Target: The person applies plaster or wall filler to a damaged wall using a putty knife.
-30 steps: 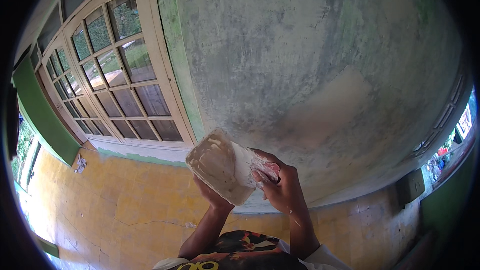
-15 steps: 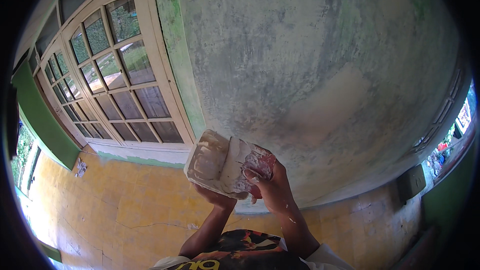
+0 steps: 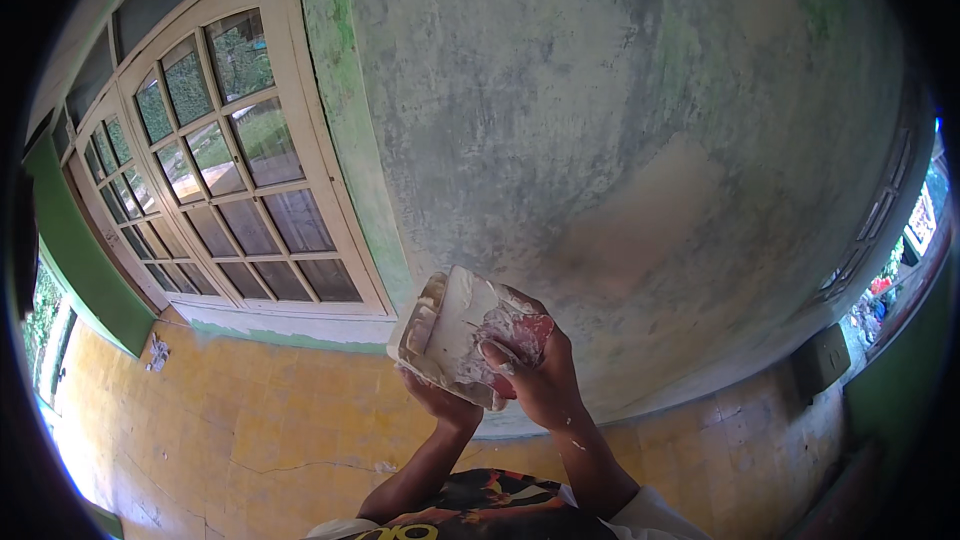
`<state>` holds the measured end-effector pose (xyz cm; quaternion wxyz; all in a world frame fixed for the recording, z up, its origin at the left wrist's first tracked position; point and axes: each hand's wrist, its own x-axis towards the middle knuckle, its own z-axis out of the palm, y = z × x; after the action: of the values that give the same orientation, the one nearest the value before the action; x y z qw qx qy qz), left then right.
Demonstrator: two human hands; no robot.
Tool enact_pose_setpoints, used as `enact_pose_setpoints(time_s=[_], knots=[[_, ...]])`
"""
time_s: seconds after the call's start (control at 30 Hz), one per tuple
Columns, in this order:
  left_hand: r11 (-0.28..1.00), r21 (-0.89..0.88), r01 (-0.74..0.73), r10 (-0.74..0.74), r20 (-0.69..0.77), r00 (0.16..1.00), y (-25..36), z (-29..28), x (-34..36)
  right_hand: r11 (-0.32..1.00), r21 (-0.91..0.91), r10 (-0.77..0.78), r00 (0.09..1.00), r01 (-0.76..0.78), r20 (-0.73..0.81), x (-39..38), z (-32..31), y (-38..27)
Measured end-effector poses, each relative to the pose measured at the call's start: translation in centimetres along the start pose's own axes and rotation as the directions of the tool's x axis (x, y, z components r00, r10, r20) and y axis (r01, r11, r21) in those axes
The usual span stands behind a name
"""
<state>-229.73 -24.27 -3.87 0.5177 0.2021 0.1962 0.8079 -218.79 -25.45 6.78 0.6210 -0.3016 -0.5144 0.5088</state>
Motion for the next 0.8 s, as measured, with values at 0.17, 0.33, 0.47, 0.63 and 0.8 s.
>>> enact_pose_setpoints(time_s=[0.17, 0.33, 0.47, 0.63, 0.8], knots=[[0.994, 0.044, 0.101, -0.098, -0.057, 0.994, -0.5, 0.5, -0.3, 0.955, 0.276, 0.133, 0.989, -0.109, -0.070, 0.8, 0.3, 0.2], [0.994, -0.025, 0.109, -0.109, 0.008, 0.994, 0.7, 1.2, -0.8, 0.942, 0.317, 0.164, 0.975, -0.109, -0.151, 1.9, -0.7, -0.5], [0.938, -0.200, 0.283, -0.238, 0.221, 0.946, 2.3, 1.9, -0.6, 0.941, 0.334, 0.009, 0.985, 0.050, -0.171, 3.6, -1.2, -4.7], [0.876, -0.263, 0.404, -0.325, 0.295, 0.898, 1.2, 0.5, -0.8, 0.925, 0.042, -0.357, 0.900, 0.378, -0.249, 8.6, 0.9, -12.4], [0.841, -0.260, 0.475, -0.397, 0.300, 0.867, 0.5, 0.9, -1.1, 0.548, -0.195, -0.826, 0.563, 0.813, 0.026, 16.5, 3.4, -18.6]])
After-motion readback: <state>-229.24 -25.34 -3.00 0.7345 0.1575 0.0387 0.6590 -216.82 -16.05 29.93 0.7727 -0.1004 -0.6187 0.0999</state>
